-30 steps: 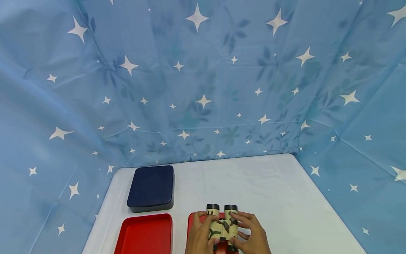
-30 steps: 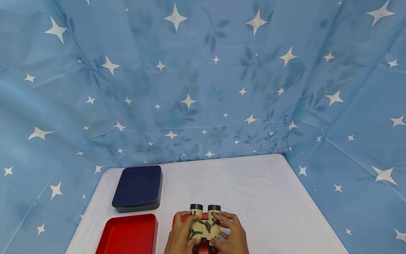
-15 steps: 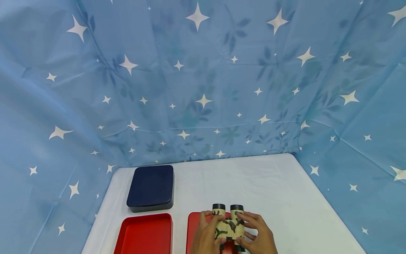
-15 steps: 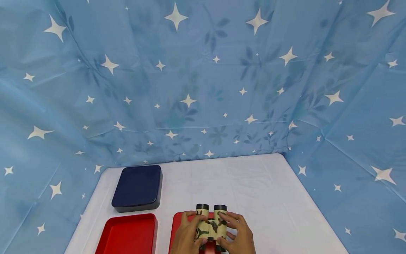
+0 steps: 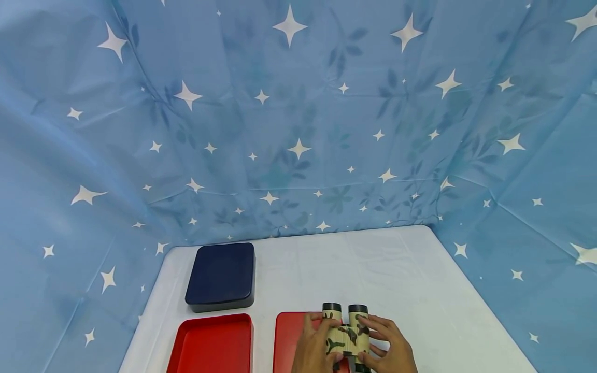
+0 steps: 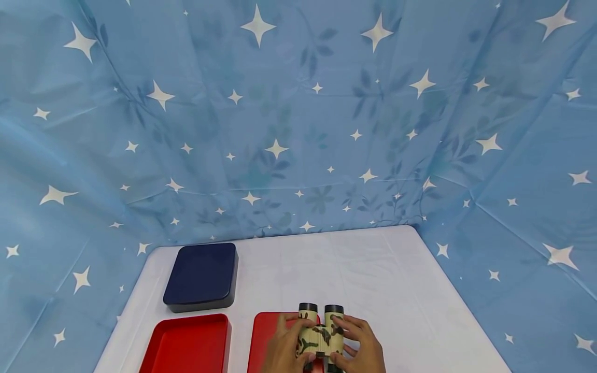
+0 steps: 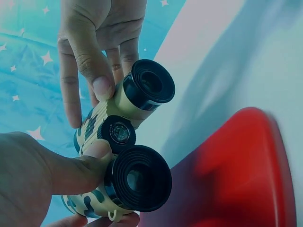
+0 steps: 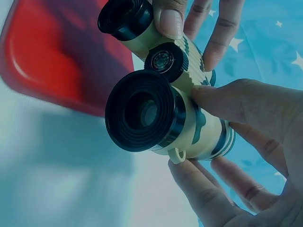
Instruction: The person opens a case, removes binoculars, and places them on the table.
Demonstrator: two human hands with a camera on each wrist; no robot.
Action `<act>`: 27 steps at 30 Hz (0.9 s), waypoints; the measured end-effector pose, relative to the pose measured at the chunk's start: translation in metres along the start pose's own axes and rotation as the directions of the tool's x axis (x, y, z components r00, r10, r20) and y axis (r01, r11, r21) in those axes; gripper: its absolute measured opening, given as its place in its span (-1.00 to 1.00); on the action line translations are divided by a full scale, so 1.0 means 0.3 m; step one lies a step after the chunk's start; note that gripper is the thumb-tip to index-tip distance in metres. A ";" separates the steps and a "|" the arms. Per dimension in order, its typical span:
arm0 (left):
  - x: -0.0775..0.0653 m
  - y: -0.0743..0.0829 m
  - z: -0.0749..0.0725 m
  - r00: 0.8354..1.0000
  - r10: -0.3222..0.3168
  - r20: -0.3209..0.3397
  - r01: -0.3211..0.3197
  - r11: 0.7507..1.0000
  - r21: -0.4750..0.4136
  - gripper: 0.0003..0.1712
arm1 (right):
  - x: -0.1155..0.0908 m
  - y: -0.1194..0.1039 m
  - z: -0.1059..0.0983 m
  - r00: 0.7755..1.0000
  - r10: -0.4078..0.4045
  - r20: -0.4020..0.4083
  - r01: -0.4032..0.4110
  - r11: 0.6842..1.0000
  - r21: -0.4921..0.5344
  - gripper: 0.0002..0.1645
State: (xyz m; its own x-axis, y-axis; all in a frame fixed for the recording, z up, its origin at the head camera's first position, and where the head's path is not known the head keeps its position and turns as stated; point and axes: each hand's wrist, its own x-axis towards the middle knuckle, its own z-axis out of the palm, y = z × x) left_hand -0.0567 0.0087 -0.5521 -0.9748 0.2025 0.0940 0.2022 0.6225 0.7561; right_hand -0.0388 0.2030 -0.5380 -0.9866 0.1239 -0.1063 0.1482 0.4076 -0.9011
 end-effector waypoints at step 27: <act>0.029 -0.002 0.173 1.000 0.008 0.008 -0.007 0.995 -0.100 -0.30 | 0.012 0.132 -0.091 0.998 0.045 -0.039 -0.047 0.998 -0.053 -0.19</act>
State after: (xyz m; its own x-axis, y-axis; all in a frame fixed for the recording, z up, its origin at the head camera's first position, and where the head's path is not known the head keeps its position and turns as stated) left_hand -0.0605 0.0494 -0.5853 -0.9724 0.2133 0.0947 0.1985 0.5427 0.8161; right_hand -0.0347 0.2443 -0.5625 -0.9756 0.1770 -0.1299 0.1974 0.4485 -0.8717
